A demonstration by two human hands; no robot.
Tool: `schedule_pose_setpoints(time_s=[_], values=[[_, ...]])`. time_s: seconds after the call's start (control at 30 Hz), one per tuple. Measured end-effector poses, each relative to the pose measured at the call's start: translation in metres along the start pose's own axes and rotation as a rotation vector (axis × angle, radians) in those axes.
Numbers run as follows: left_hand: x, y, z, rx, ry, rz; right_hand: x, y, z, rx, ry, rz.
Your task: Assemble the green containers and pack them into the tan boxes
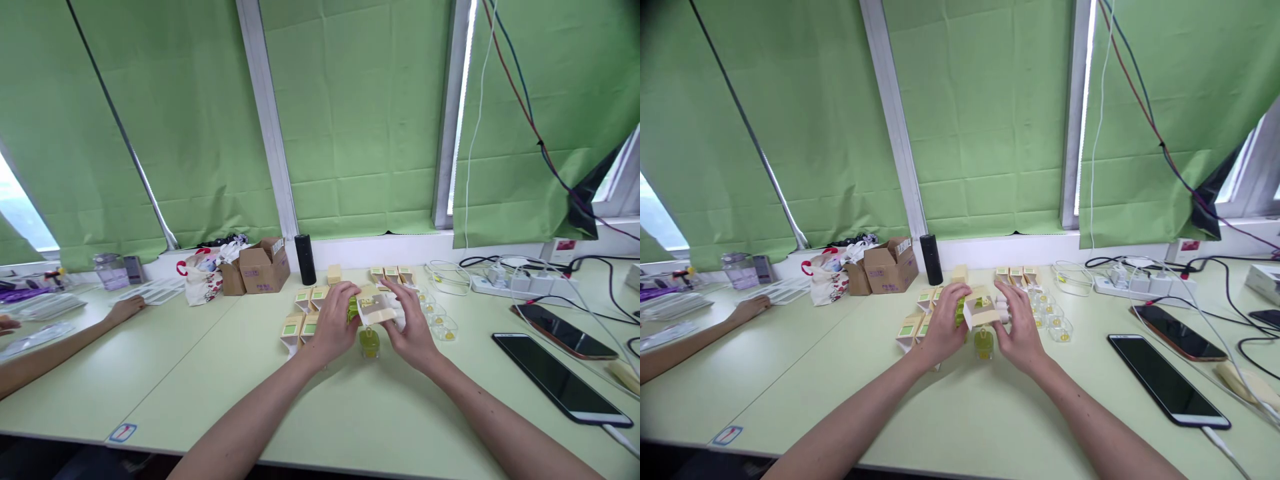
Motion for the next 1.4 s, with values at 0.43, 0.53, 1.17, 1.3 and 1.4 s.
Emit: schedule_pose_setpoints(time_s=[0.43,0.53,1.17,1.3,1.4], values=[[0.028,-0.002,0.006,-0.119,0.067,-0.171,0.008,0.03,-0.012,0.123,-0.001,-0.035],[0.029,0.0,0.007,-0.104,0.065,-0.154,0.009,0.029,-0.014,0.13,-0.008,-0.027],[0.031,-0.044,0.0,0.793,0.248,0.514,0.013,0.018,-0.017,0.074,-0.043,-0.02],[0.033,-0.046,-0.005,0.902,0.266,0.608,0.014,0.013,-0.016,0.042,-0.052,-0.013],[0.034,-0.046,-0.008,0.923,0.27,0.643,0.013,0.01,-0.016,0.009,-0.057,-0.021]])
Point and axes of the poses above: each hand's wrist, its own x-axis away from the middle knuckle, its own z-axis out of the back of the hand, y = z × x, the point moved 7 cm from there along -x, towards the middle knuckle, and after that the axes turned 11 degrees about x, right-handed, at the moved point
